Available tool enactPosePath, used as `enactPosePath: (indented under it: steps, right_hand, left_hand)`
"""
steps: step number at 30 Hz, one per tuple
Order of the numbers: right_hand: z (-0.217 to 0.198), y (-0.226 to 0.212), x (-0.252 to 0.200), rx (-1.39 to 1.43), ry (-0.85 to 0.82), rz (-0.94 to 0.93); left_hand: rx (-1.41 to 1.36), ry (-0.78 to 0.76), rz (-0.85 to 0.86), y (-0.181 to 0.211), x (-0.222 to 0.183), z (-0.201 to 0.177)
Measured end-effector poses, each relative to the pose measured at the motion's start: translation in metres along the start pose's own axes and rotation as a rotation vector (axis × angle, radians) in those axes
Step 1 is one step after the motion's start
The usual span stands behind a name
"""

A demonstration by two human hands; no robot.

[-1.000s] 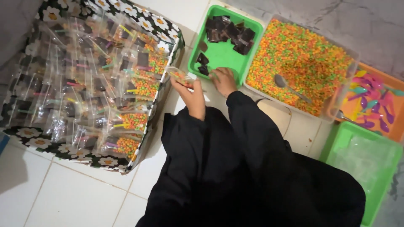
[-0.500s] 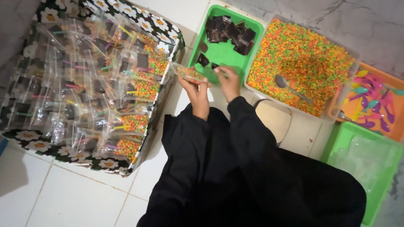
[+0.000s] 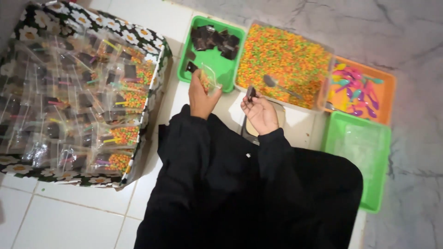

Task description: Manually packaging small colorful beads into plastic bags by scooping, weighing on a scale, and sealing.

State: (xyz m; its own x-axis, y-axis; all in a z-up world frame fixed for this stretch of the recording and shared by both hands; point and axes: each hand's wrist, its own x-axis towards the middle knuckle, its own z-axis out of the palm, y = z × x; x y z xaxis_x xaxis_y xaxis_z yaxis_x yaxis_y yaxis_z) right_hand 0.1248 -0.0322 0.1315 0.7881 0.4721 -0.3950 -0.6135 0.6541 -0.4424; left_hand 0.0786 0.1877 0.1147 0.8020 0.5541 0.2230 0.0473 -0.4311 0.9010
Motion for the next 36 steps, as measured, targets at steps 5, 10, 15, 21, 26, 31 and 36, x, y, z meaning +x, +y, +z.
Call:
enactPosePath:
  steps: [5, 10, 15, 21, 26, 31, 36]
  right_hand:
    - [0.007, -0.019, -0.052, -0.038, -0.021, -0.072]
    - [0.000, -0.023, -0.093, -0.329, 0.052, -0.235]
    - [0.019, -0.032, -0.135, -0.840, 0.114, -0.554]
    - [0.022, -0.031, -0.172, -0.980, 0.234, -0.717]
    - [-0.010, -0.031, -0.180, -1.175, 0.307, -0.859]
    - [-0.027, -0.041, -0.190, -1.460, 0.397, -0.925]
    - [-0.013, -0.047, -0.203, -1.460, 0.385, -0.912]
  left_hand:
    - [0.087, -0.012, 0.306, 0.044, -0.026, -0.007]
    - [0.052, -0.158, 0.341, 0.060, -0.074, -0.001]
    - [0.102, -0.082, 0.438, 0.083, -0.126, 0.014]
    - [0.124, -0.118, 0.440, 0.099, -0.163, 0.024]
    - [0.153, -0.197, 0.467, 0.114, -0.184, 0.021]
    - [0.190, -0.279, 0.434, 0.121, -0.205, 0.019]
    - [0.193, -0.266, 0.430, 0.134, -0.213, 0.023]
